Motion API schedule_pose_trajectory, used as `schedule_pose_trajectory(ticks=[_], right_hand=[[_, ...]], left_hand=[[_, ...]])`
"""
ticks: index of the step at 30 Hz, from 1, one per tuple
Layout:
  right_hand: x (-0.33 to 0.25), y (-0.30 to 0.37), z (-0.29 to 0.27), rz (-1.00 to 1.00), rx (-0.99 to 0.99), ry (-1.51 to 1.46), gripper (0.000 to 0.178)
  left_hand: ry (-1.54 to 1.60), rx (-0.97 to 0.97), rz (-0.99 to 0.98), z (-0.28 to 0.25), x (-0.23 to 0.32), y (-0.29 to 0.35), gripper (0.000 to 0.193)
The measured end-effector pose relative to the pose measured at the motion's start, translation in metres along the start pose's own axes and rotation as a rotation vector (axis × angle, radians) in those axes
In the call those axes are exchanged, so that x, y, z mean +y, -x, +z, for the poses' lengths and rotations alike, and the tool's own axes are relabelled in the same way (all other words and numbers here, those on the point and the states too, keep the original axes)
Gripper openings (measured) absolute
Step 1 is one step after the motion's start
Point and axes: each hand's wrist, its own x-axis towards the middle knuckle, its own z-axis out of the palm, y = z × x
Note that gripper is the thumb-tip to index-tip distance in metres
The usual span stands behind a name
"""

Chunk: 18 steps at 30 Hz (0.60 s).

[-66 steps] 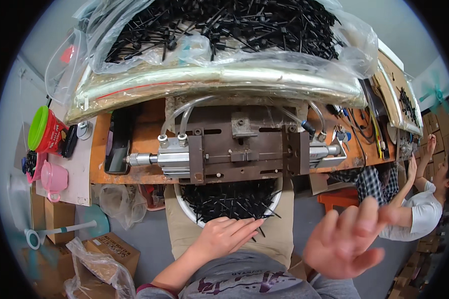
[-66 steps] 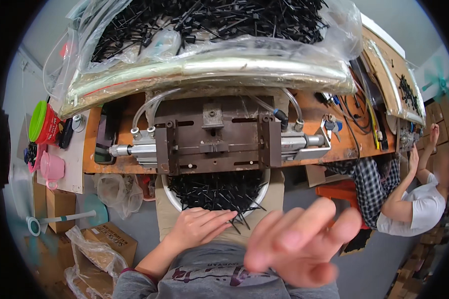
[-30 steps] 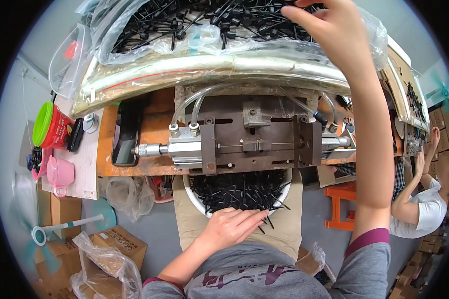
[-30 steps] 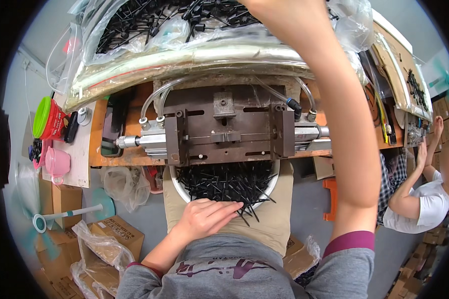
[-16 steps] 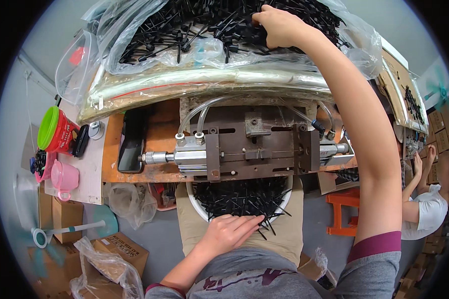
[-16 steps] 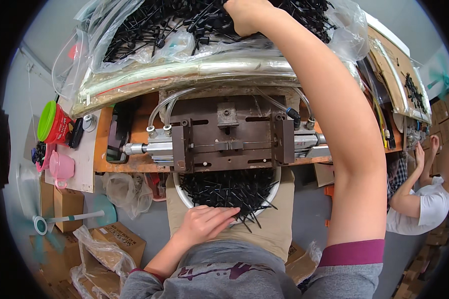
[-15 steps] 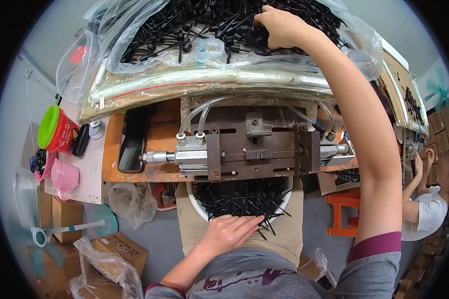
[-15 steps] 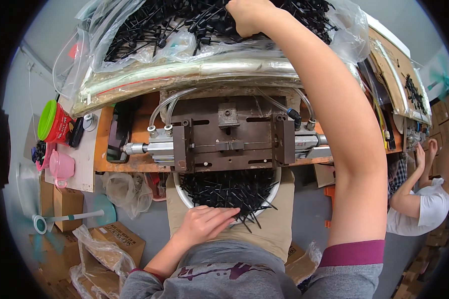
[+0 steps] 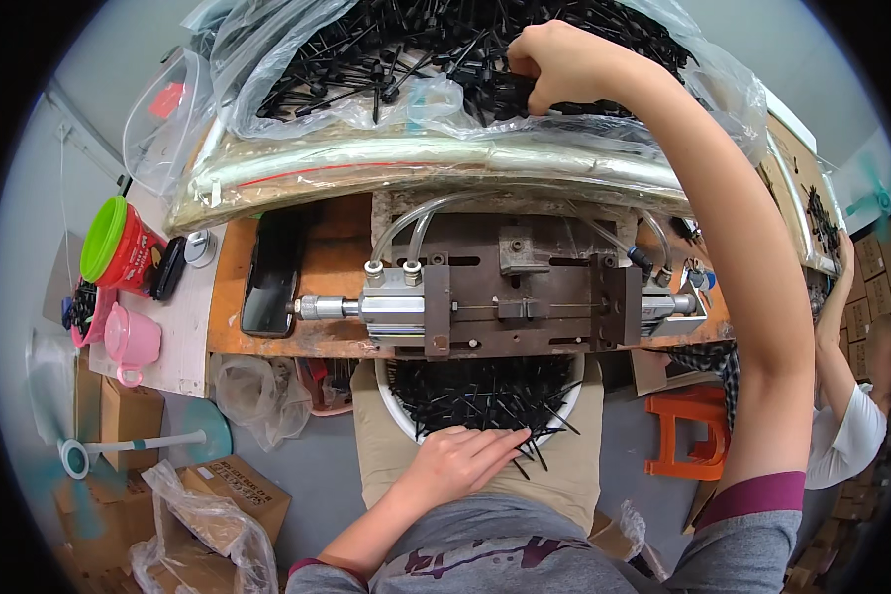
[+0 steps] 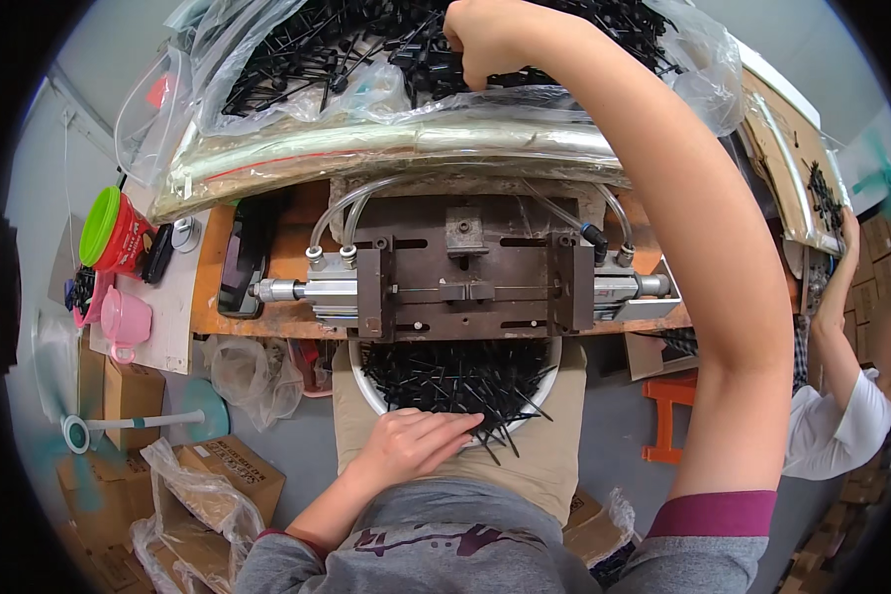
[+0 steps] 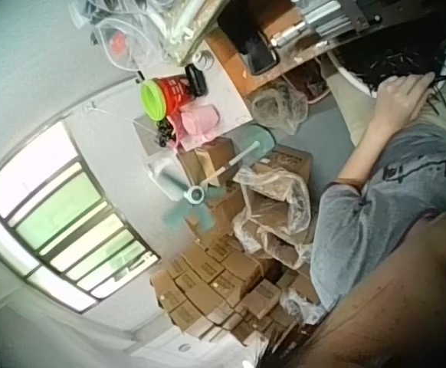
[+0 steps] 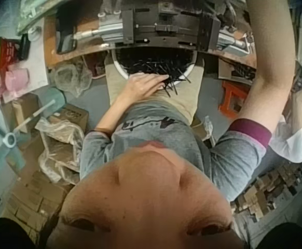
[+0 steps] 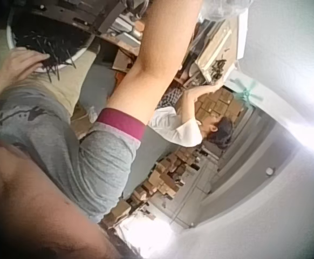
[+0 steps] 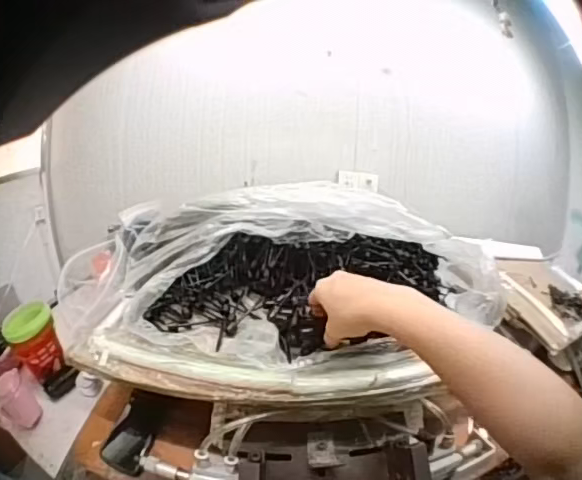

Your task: Assemble small electronic components using a specialized fixture or press.

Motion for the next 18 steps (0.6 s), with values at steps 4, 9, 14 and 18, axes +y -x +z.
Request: schedule_pose_trajectory(ticks=[4, 9, 14, 18], right_hand=[[-0.014, 0.005, -0.015, 0.0, 0.031, -0.114, 0.053], [-0.017, -0.002, 0.005, -0.177, 0.204, 0.01, 0.062], [-0.015, -0.007, 0.014, -0.15, 0.121, 0.04, 0.067], [-0.026, -0.01, -0.001, -0.027, -0.03, -0.057, 0.049]], left_hand=[[-0.031, 0.002, -0.025, -0.001, 0.0, 0.003, 0.043], [-0.017, 0.018, -0.026, -0.001, 0.001, 0.002, 0.045], [-0.029, 0.049, -0.017, -0.004, 0.001, 0.002, 0.045], [-0.037, 0.04, -0.052, -0.005, -0.003, 0.014, 0.046]])
